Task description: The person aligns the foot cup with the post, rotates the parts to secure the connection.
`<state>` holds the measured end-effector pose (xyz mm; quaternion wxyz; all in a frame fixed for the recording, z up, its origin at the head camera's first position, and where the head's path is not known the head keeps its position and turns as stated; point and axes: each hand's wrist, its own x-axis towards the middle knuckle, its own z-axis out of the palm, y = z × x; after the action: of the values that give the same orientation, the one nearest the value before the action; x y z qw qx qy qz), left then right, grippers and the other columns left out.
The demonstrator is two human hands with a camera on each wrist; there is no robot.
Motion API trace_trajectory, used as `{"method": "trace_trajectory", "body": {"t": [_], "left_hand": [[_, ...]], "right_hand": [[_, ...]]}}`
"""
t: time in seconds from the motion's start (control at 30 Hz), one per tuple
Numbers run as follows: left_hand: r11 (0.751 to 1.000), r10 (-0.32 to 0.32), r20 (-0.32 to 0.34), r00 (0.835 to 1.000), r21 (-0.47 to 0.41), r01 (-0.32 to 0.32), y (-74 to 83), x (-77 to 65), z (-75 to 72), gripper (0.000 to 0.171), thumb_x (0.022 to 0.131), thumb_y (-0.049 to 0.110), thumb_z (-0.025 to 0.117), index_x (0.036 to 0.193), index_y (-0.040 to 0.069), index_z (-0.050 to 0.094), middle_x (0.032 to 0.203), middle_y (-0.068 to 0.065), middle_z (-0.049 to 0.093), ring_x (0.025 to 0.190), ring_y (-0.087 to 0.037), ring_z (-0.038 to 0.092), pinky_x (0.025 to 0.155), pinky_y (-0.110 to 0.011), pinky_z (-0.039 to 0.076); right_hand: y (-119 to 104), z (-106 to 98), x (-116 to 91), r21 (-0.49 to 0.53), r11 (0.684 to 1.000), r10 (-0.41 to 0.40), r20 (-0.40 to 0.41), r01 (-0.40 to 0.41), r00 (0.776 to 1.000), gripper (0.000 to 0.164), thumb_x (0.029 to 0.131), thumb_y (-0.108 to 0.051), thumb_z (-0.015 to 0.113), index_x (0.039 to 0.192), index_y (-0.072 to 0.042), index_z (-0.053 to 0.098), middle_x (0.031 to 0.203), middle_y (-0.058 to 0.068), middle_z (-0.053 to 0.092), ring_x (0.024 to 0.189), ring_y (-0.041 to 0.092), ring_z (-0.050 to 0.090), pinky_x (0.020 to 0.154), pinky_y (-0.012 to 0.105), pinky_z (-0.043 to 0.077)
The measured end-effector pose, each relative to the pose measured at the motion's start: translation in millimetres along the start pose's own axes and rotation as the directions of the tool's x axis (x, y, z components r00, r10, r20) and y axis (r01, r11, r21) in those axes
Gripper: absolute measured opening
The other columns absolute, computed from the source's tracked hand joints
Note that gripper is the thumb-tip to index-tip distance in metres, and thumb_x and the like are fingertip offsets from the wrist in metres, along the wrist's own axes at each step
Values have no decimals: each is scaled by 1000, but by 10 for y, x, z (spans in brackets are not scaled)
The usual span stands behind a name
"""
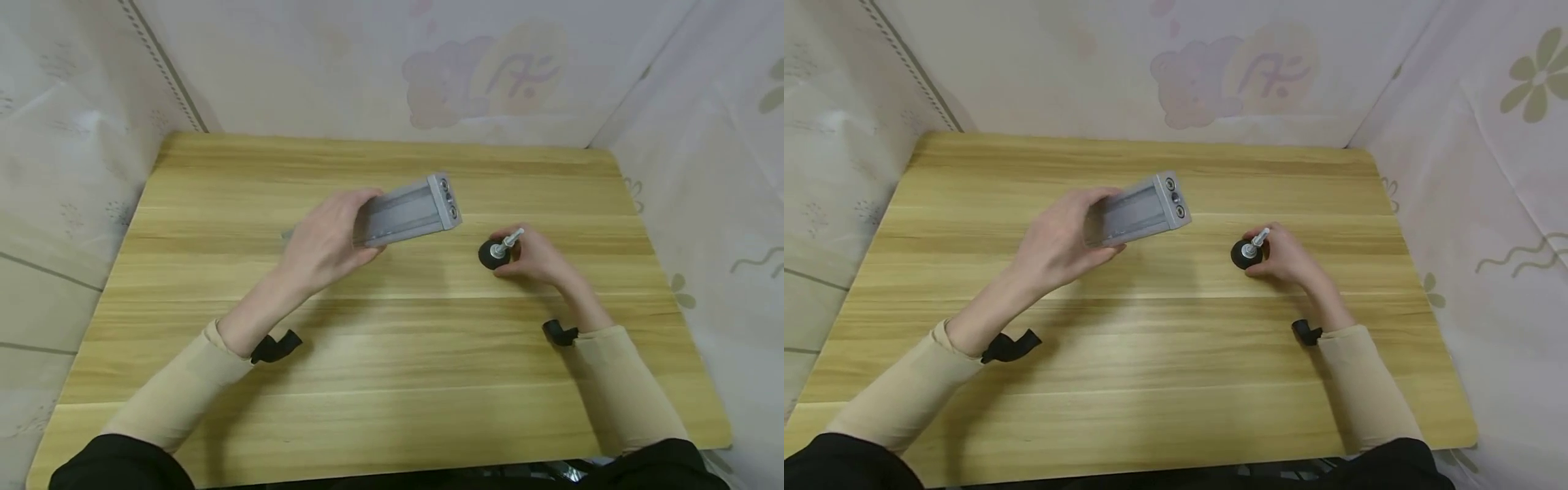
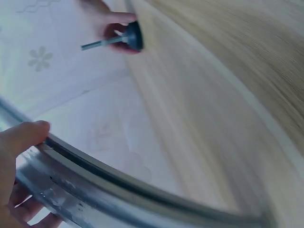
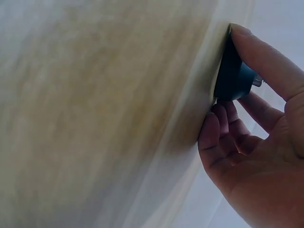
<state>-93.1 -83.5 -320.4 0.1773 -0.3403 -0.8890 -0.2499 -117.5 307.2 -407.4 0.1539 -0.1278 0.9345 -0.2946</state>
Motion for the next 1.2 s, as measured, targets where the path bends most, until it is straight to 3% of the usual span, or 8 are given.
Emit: {"method": "trace_trajectory", "body": {"t": [0.17,0.33,0.43,0.5,0.73,0.87,1.07,1.2], "left_hand": [[991,-110,-130,985,-91,98,76,43,-17,85,63,35,86,129,1,44,119,-16,60,105,-25,58,87,-41,52],[974,-213,-253,944,-136,184,138,91,49,88,61,44,86,125,1,43,114,-14,61,98,-23,60,77,-37,53],[962,-258,-297,919,-168,216,181,102,120,89,60,48,85,124,2,43,112,-13,61,96,-23,61,73,-36,53],[959,-271,-309,912,-171,227,210,99,163,90,60,49,84,124,2,43,110,-14,61,95,-22,61,71,-34,53],[958,-278,-337,899,-163,235,272,132,249,93,60,54,83,124,2,39,109,-15,59,94,-23,61,71,-34,54],[956,-286,-328,900,-165,243,312,165,273,97,58,56,83,124,4,35,110,-15,59,93,-24,62,69,-35,54],[948,-301,-295,907,-190,253,358,201,295,97,61,54,82,127,8,29,108,-12,61,92,-22,63,69,-33,54],[952,-281,-280,918,-201,230,340,231,283,94,63,53,80,133,8,35,110,-8,60,90,-18,60,70,-32,52]], "right_hand": [[10,6,28,5,1000,25,5,-25,1000,66,66,-18,86,124,-8,57,123,13,56,96,26,55,80,37,44],[57,25,43,-33,999,11,-23,-12,1000,65,66,-24,86,123,-9,58,122,15,54,105,29,53,87,45,44],[92,46,46,-43,999,6,-35,-8,999,64,66,-26,86,121,-10,58,120,14,54,106,30,54,89,46,44],[107,58,46,-45,999,13,-41,-15,999,64,65,-28,86,120,-12,59,119,12,54,105,29,54,88,45,45],[147,32,77,-58,998,23,-52,-26,998,64,65,-27,86,120,-11,58,120,12,56,108,29,54,90,46,44],[180,-47,80,-8,999,42,-73,-42,996,62,67,-25,85,120,-9,57,117,11,60,102,27,60,86,40,48],[144,-274,-19,-9,996,85,-165,-88,983,59,70,-26,82,121,-11,56,107,10,63,91,26,60,71,32,48],[-8,-496,-110,0,997,69,-263,-72,962,64,73,-27,81,126,-7,52,109,12,59,92,24,55,69,24,47]]}}
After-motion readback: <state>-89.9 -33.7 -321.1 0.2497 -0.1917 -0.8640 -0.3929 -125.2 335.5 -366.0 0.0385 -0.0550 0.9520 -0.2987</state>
